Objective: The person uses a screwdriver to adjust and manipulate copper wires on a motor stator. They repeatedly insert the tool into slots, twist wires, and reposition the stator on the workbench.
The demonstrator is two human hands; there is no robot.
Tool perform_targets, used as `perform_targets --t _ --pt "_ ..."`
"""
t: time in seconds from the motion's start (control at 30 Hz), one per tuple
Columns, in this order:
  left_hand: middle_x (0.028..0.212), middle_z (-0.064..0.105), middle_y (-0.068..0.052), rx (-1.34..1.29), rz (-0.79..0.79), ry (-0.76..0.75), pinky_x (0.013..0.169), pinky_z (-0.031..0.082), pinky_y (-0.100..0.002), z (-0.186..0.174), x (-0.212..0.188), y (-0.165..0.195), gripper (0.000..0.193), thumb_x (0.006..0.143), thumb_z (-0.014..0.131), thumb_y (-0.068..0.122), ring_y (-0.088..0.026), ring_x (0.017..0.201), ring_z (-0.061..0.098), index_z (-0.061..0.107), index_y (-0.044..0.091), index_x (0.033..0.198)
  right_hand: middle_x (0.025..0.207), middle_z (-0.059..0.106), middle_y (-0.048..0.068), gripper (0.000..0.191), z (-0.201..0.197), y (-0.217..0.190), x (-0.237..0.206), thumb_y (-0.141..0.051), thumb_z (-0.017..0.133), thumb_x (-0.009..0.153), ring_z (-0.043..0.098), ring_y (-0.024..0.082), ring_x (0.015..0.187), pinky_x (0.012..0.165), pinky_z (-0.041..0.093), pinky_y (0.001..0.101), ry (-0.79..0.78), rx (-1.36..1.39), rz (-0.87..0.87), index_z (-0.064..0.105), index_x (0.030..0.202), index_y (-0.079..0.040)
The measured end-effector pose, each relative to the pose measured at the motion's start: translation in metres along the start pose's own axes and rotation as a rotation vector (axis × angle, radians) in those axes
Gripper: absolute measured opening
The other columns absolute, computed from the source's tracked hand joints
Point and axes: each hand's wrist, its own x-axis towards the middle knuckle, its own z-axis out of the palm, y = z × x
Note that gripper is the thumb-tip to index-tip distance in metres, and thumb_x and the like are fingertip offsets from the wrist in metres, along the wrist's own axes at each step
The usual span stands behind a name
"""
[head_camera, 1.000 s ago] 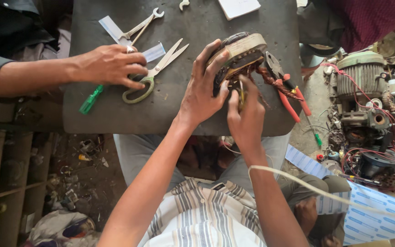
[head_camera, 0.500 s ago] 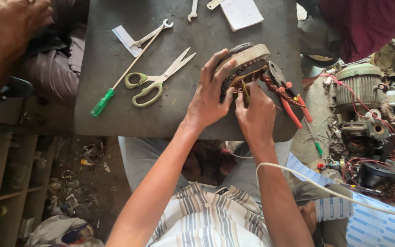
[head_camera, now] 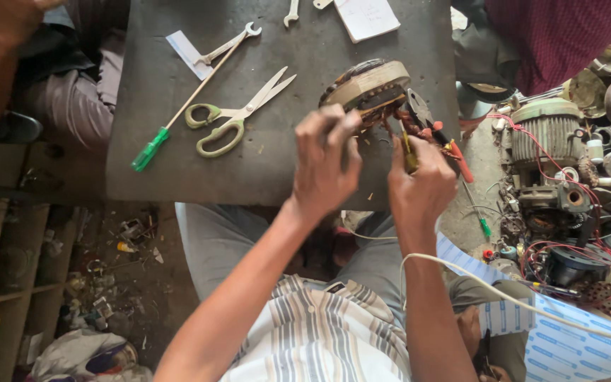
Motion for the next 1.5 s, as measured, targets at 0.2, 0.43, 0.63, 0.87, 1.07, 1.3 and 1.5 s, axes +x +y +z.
perform_targets --t 0.2,0.43,0.63,0.87,1.07,1.3,1.5 --pt "0.127 0.059 -0.019 -0.483 -0.427 -0.129 0.107 0.047 -0.042 0.029 -0.025 0.028 0.033 0.101 0.06 0.014 -0.037 0.123 0.058 0.056 0.001 0.131 0.091 0.076 0.008 0.018 0.016 0.011 -0.001 -0.021 0.071 0.103 0.059 0.012 0.065 0.059 0.047 0.0277 -0.218 0.646 0.407 0.072 0.102 -0.003" --pt "0.092 0.073 -0.004 -1.123 -1.141 -0.369 0.083 0.054 -0.032 0.073 -0.005 -0.016 0.041 0.106 0.044 0.033 -0.015 0.085 0.068 0.071 0.002 0.106 0.083 0.066 0.002 0.017 0.018 0.033 -0.004 -0.02 0.068 0.101 0.043 0.001 0.05 0.042 0.031 0.0207 -0.264 0.927 0.706 0.069 0.104 -0.003" --pt "0.09 0.069 0.0 -1.138 -1.043 -0.391 0.075 0.053 -0.026 0.089 -0.015 -0.026 0.022 0.102 0.06 0.021 -0.009 0.081 0.063 0.07 0.003 0.106 0.088 0.064 -0.002 0.015 0.03 0.042 -0.013 -0.014 0.071 0.104 0.054 0.0 0.076 0.068 0.045 0.0198 -0.137 0.703 0.362 0.07 0.106 0.001" --pt "0.092 0.069 0.002 -1.094 -1.007 -0.307 0.071 0.049 -0.025 0.092 -0.015 -0.013 0.021 0.099 0.067 0.021 -0.006 0.079 0.058 0.071 0.002 0.107 0.07 0.055 -0.004 0.014 0.027 0.016 -0.037 -0.015 0.067 0.101 0.044 0.002 0.051 0.043 0.033 0.0229 -0.05 0.879 0.655 0.063 0.096 -0.003" --pt "0.101 0.072 0.001 -1.244 -1.011 -0.299 0.083 0.052 -0.024 0.087 -0.01 -0.01 0.023 0.098 0.067 0.019 -0.006 0.092 0.064 0.07 0.003 0.115 0.076 0.059 -0.007 0.012 0.037 0.003 -0.044 -0.013 0.07 0.104 0.044 -0.001 0.058 0.049 0.034 0.0209 0.106 0.865 0.58 0.071 0.1 -0.002" --pt "0.097 0.073 -0.008 -1.405 -1.126 -0.297 0.073 0.058 -0.03 0.092 -0.008 -0.012 0.017 0.1 0.063 0.013 -0.016 0.081 0.07 0.069 -0.001 0.107 0.071 0.058 -0.005 0.012 0.038 0.0 -0.045 -0.013 0.075 0.1 0.043 -0.001 0.052 0.044 0.03 0.0211 0.125 0.907 0.666 0.073 0.095 -0.002" --pt "0.1 0.074 -0.01 -1.505 -1.173 -0.209 0.077 0.061 -0.03 0.097 -0.012 0.004 0.016 0.101 0.061 0.012 -0.015 0.086 0.073 0.066 -0.002 0.109 0.075 0.067 -0.003 0.011 0.033 -0.004 -0.044 -0.013 0.076 0.096 0.042 0.001 0.048 0.043 0.029 0.0205 0.169 1.065 0.782 0.074 0.097 -0.002"
